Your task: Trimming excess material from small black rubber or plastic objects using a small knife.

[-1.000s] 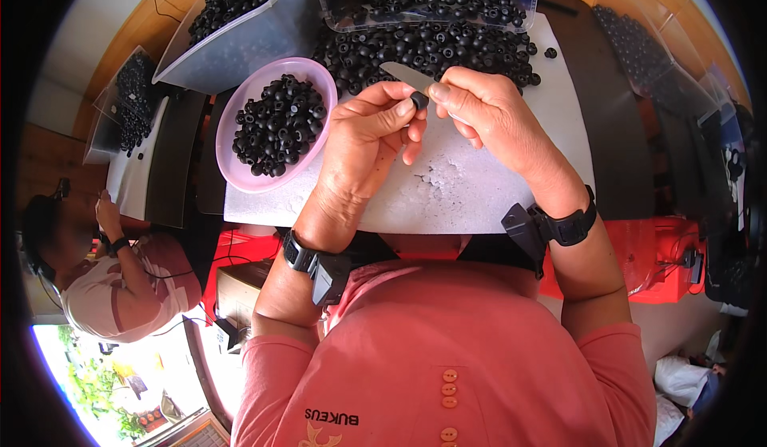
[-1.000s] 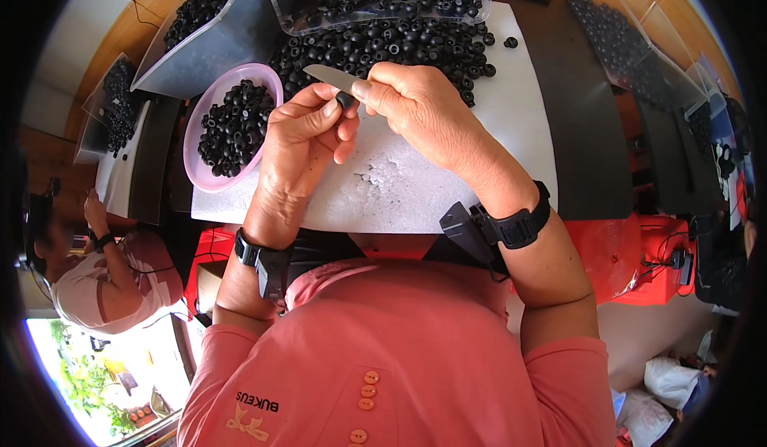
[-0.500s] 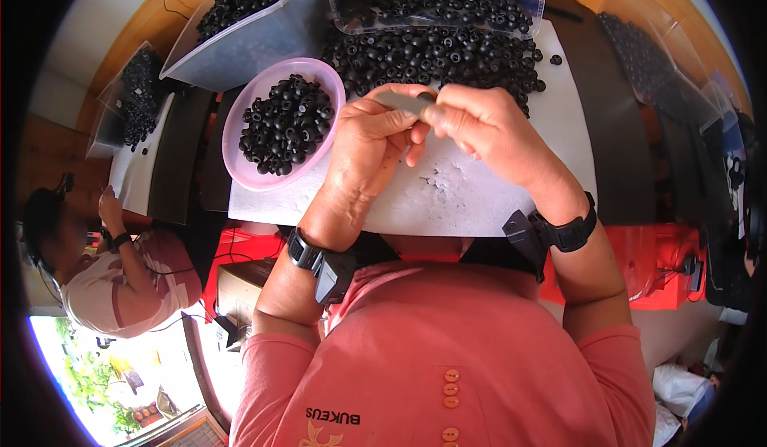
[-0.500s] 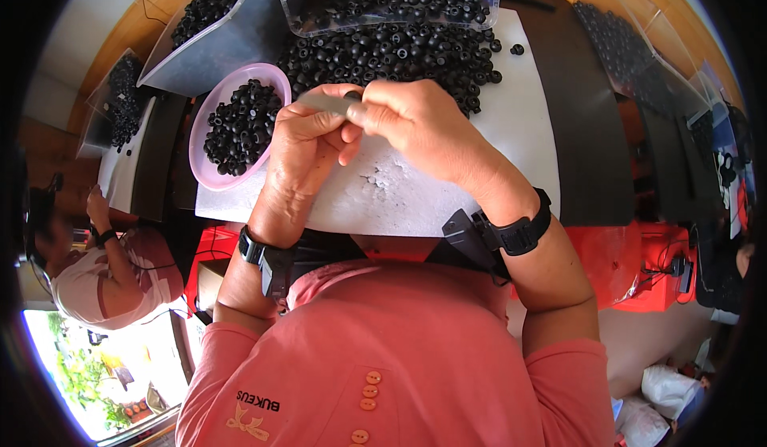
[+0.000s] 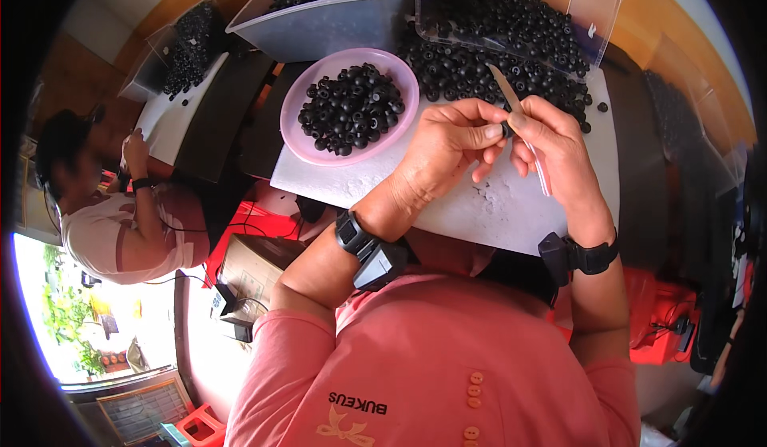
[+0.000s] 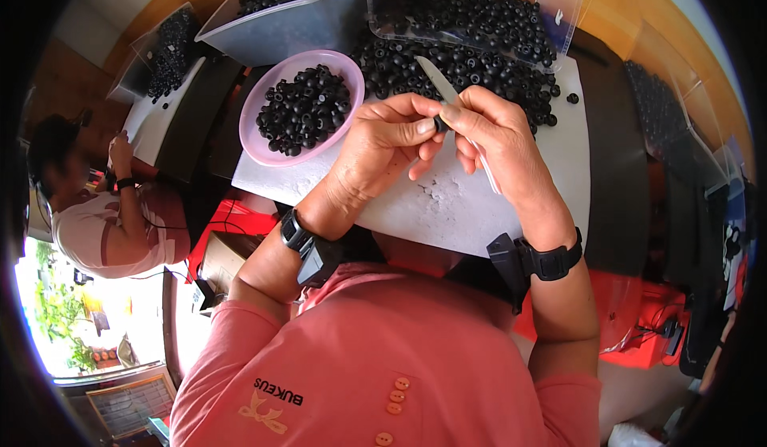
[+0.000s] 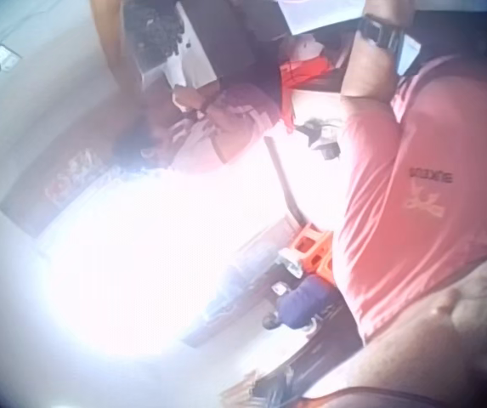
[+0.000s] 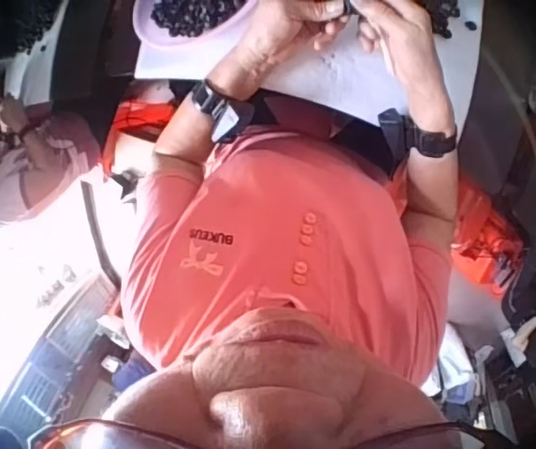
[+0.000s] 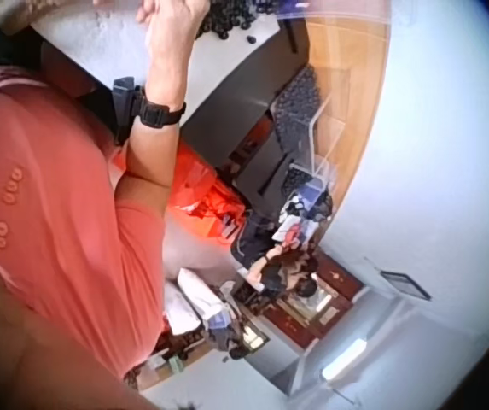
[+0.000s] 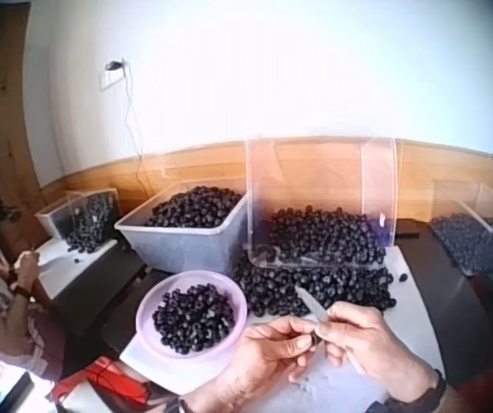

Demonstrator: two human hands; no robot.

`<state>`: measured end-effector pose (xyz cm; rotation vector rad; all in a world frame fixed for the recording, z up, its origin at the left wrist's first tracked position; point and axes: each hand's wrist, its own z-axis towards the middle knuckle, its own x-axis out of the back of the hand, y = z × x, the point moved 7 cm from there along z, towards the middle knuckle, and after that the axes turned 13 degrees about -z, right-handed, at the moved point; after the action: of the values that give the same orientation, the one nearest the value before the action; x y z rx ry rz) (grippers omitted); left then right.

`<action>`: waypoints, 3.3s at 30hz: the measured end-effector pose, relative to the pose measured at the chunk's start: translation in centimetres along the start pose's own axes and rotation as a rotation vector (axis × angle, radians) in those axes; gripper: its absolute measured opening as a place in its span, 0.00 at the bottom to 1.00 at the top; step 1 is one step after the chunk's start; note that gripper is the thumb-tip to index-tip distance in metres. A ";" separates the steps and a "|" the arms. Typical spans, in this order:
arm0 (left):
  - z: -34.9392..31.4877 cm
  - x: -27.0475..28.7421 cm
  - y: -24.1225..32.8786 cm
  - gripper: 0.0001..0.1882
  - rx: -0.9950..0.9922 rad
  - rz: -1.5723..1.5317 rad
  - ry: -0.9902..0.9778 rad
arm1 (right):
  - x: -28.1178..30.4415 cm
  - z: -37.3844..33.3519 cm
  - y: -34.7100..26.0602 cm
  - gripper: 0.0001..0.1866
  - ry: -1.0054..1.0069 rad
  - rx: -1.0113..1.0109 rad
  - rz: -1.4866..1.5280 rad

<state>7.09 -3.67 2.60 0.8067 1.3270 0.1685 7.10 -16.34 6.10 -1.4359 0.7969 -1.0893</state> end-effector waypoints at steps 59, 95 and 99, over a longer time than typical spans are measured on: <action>1.2 -1.1 0.8 0.12 0.014 0.146 -0.027 | 2.1 -1.2 -3.2 0.10 0.198 0.359 -0.375; 1.0 0.4 0.4 0.08 0.042 0.085 0.057 | 1.8 -0.4 -0.6 0.19 0.114 0.154 -0.484; 1.0 0.3 0.3 0.08 0.045 0.090 0.064 | 1.8 -0.4 -0.7 0.19 0.113 0.157 -0.481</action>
<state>8.18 -3.68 2.57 0.9067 1.3597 0.2384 7.27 -18.03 7.07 -1.4778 0.4359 -1.5720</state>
